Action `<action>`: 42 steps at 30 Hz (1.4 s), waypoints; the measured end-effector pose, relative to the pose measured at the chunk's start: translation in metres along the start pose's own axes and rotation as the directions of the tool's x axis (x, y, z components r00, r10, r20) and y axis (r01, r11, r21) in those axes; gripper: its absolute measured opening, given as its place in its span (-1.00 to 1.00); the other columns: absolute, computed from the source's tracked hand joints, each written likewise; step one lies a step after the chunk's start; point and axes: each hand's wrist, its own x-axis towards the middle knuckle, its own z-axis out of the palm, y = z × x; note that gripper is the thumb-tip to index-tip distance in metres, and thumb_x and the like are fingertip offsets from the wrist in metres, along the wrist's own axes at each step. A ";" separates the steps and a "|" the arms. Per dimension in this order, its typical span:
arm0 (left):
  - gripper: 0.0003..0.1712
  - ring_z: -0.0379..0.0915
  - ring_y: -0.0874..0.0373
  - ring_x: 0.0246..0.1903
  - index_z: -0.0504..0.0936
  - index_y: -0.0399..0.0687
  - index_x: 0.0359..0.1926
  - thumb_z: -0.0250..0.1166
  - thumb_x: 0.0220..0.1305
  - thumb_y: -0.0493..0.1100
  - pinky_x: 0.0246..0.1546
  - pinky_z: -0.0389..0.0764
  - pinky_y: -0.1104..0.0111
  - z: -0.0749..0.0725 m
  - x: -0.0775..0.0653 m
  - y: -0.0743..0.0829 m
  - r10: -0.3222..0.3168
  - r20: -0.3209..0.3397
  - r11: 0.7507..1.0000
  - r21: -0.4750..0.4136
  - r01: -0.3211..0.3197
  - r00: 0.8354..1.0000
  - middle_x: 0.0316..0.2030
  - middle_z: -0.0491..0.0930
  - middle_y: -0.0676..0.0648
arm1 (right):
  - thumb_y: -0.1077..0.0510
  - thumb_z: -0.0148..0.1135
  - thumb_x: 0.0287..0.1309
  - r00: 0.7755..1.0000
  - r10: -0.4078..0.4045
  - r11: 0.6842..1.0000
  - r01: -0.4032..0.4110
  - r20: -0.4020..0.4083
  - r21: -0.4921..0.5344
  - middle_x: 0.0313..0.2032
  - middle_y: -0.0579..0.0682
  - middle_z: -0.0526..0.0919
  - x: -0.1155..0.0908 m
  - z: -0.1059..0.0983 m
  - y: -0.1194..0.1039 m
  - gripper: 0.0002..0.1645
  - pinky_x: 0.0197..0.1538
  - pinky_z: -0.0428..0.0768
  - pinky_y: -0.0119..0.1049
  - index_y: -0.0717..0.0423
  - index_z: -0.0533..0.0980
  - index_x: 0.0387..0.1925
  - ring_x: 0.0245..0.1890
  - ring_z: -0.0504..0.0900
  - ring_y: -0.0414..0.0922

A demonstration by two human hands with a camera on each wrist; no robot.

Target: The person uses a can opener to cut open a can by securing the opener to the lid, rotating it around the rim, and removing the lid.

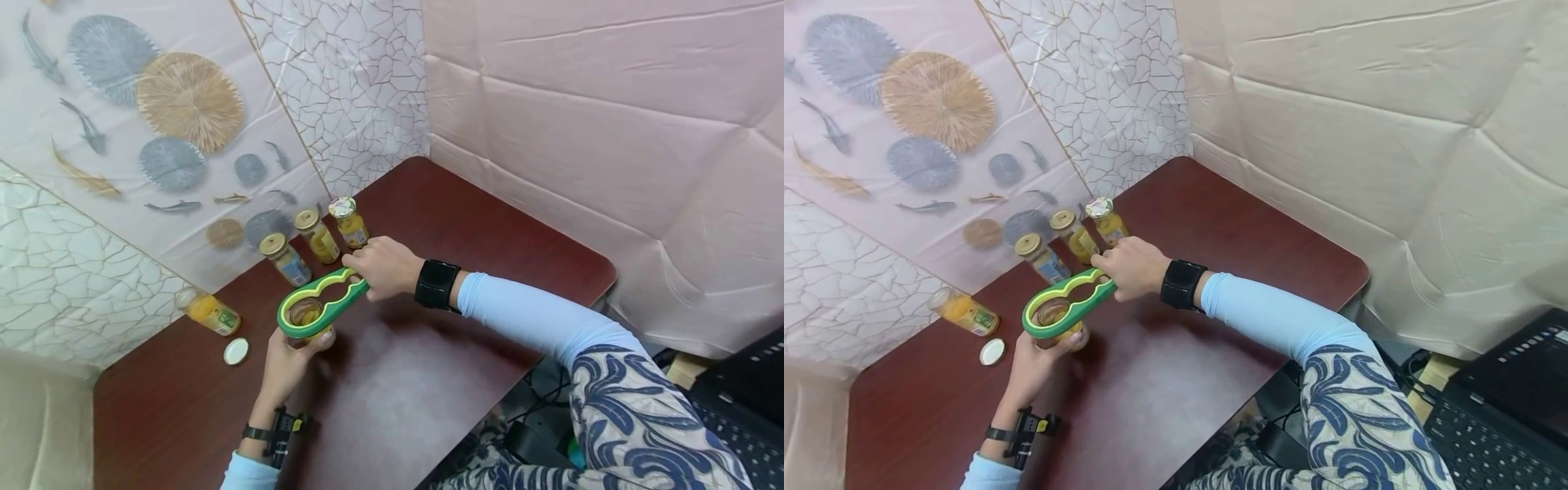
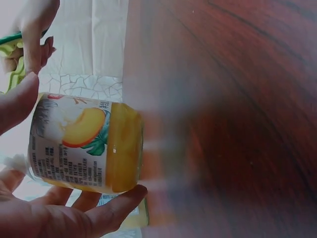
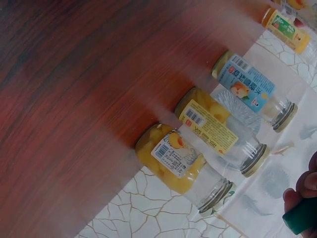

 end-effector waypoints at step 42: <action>0.22 0.28 -0.22 0.37 0.00 -0.18 0.59 0.39 0.21 0.35 0.26 0.48 -0.09 -0.036 0.083 -0.002 -0.248 -0.216 0.953 0.120 0.277 0.944 0.44 0.29 -0.38 | -0.53 0.49 -0.17 0.830 0.466 0.867 -0.498 0.305 0.030 -0.49 0.02 0.53 -0.095 0.000 0.051 -0.07 -0.55 0.44 -0.16 0.18 0.49 -0.15 -0.56 0.53 -0.04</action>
